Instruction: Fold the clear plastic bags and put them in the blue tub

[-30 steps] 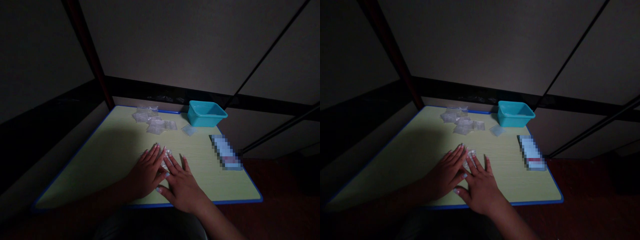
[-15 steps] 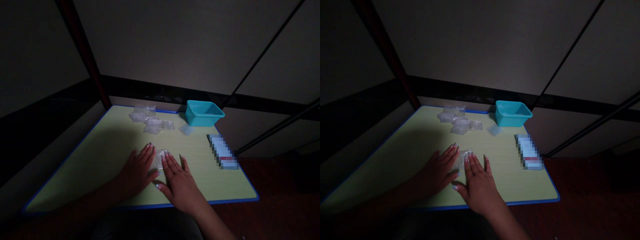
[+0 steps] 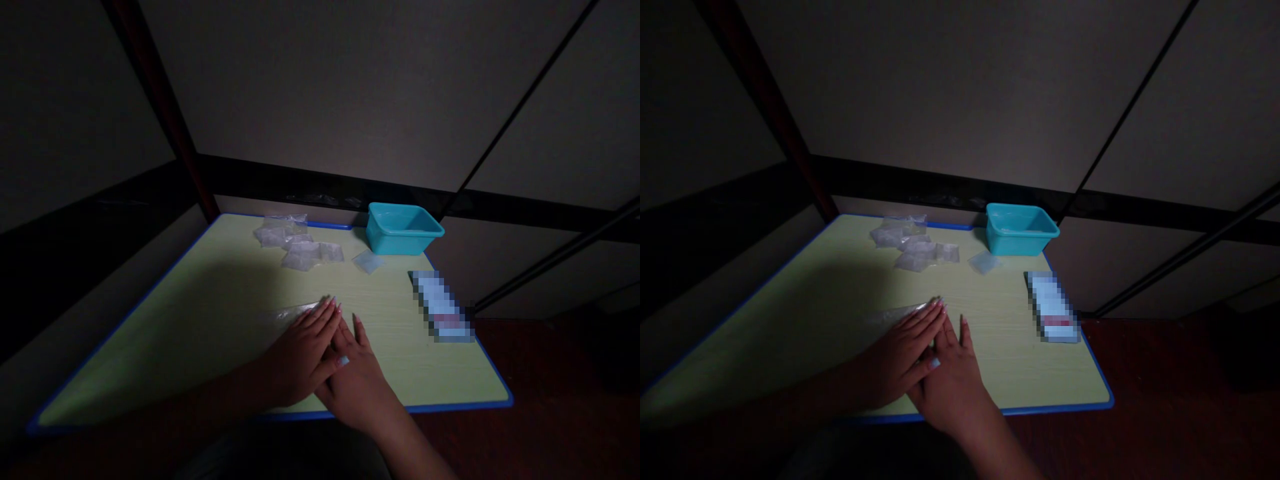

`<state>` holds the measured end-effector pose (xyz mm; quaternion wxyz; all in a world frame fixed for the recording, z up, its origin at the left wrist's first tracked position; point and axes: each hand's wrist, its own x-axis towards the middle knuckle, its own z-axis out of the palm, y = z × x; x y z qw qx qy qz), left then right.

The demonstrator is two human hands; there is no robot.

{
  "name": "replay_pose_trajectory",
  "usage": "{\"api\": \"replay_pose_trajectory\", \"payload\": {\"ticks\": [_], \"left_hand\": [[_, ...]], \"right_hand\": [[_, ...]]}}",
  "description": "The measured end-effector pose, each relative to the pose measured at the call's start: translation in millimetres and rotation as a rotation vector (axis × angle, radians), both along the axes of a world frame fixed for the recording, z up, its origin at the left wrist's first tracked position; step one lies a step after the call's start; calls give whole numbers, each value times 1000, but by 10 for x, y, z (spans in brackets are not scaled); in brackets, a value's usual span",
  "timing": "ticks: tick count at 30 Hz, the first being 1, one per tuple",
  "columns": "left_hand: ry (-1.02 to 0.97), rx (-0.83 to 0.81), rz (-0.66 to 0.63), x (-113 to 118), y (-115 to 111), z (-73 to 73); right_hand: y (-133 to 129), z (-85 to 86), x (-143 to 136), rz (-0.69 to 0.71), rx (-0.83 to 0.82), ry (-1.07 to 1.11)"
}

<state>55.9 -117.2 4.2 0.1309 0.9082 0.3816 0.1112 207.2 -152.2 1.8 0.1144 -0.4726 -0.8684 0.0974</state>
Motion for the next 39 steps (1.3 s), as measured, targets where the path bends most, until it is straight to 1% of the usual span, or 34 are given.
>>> {"api": "replay_pose_trajectory", "payload": {"ticks": [3, 5, 9, 11, 16, 22, 25, 30, 35, 39], "left_hand": [[-32, 2, -23, -34, 10, -33], [-13, -4, -8, -39, 2, -27], [59, 39, 154, -7, -57, -11], [83, 71, 199, 2, -99, -4], [93, 70, 202, -40, -163, -23], [88, 105, 233, -101, -132, -92], [117, 95, 230, -95, -119, -65], [149, 58, 180, -73, -93, 18], [123, 80, 153, -79, -66, -18], [137, 64, 156, -83, -60, -34]], "right_hand": [[1, 8, -4, 10, -5, 3], [4, 6, -4, 5, -9, 5], [12, -14, -5, -17, -22, 13], [11, -20, -8, -26, -19, 18], [3, -26, -19, -33, -19, 45], [12, -25, -13, -52, -50, 57], [5, 0, 1, -76, -30, 70], [-21, 3, 20, -92, 12, 114], [-30, -51, 8, -104, 25, 180], [-27, -54, 0, -98, 26, 195]]}}
